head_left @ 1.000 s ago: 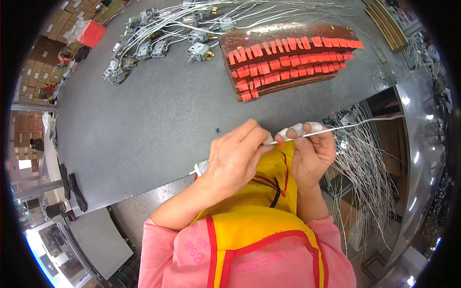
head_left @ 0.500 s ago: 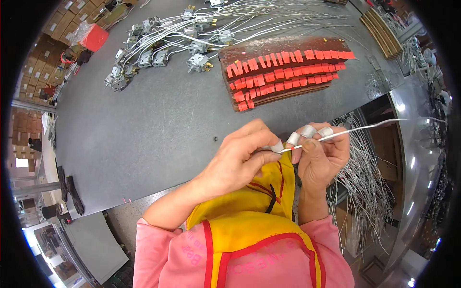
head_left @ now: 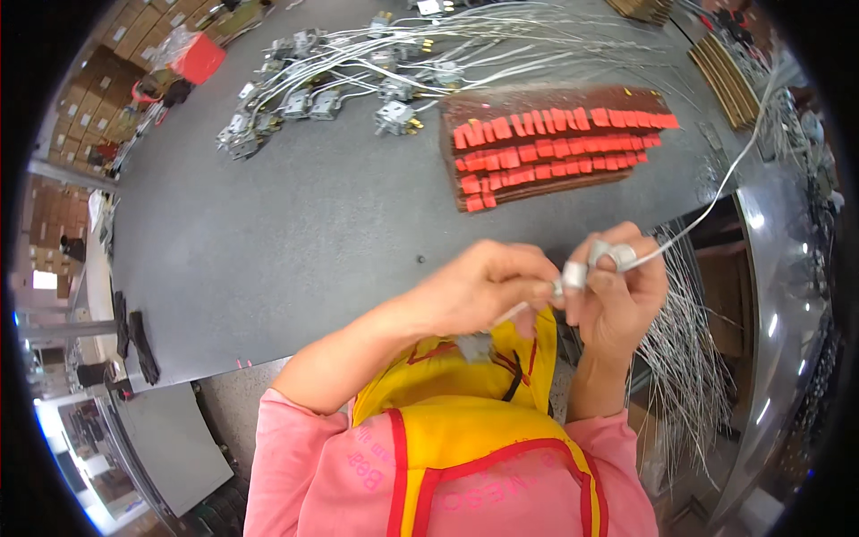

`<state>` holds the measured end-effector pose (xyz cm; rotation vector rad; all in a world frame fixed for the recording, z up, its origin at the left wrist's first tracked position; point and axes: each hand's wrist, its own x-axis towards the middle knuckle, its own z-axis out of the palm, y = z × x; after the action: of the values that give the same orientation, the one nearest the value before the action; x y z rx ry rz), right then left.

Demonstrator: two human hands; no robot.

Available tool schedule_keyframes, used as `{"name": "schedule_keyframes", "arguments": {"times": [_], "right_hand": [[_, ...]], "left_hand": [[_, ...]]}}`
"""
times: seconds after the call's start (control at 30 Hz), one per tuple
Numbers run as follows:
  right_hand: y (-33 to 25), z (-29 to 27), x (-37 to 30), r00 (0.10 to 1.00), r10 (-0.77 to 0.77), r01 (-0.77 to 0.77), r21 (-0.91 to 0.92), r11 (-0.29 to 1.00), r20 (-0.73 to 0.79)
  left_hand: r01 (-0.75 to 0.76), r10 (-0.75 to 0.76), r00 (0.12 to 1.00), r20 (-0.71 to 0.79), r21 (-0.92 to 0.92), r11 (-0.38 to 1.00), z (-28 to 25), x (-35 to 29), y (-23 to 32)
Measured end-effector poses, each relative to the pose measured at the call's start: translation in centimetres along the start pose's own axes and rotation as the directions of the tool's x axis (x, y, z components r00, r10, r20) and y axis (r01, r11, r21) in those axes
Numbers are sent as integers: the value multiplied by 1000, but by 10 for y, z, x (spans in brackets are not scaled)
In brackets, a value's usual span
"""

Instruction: Assembling connectors and small components onto electrical wires at a manual assembly station.

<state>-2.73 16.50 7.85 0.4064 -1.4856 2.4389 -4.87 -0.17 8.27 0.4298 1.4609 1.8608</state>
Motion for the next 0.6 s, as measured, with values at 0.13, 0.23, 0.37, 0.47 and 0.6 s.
{"name": "schedule_keyframes", "arguments": {"times": [0.13, 0.23, 0.37, 0.47, 0.6], "right_hand": [[-8, 0, -5, 998, -28, 22, -121, 992, -49], [-8, 0, -11, 998, -43, 39, -62, 997, -51], [-11, -22, -14, 986, -100, 106, 39, 994, -135], [-18, -110, -20, 840, -149, 45, -207, 977, -522], [-32, -267, -65, 731, -227, 97, -231, 968, -643]], "left_hand": [[-142, 140, 990, 29, 135, 981, 12, -3, -6], [-343, 299, 939, 168, 411, 845, 14, -4, -15], [-229, 205, 972, 118, 690, 687, 20, -16, 6], [-305, 615, 789, 11, 875, 375, -13, -19, 6], [32, 679, 605, -415, 865, 500, -115, -9, 1]]}}
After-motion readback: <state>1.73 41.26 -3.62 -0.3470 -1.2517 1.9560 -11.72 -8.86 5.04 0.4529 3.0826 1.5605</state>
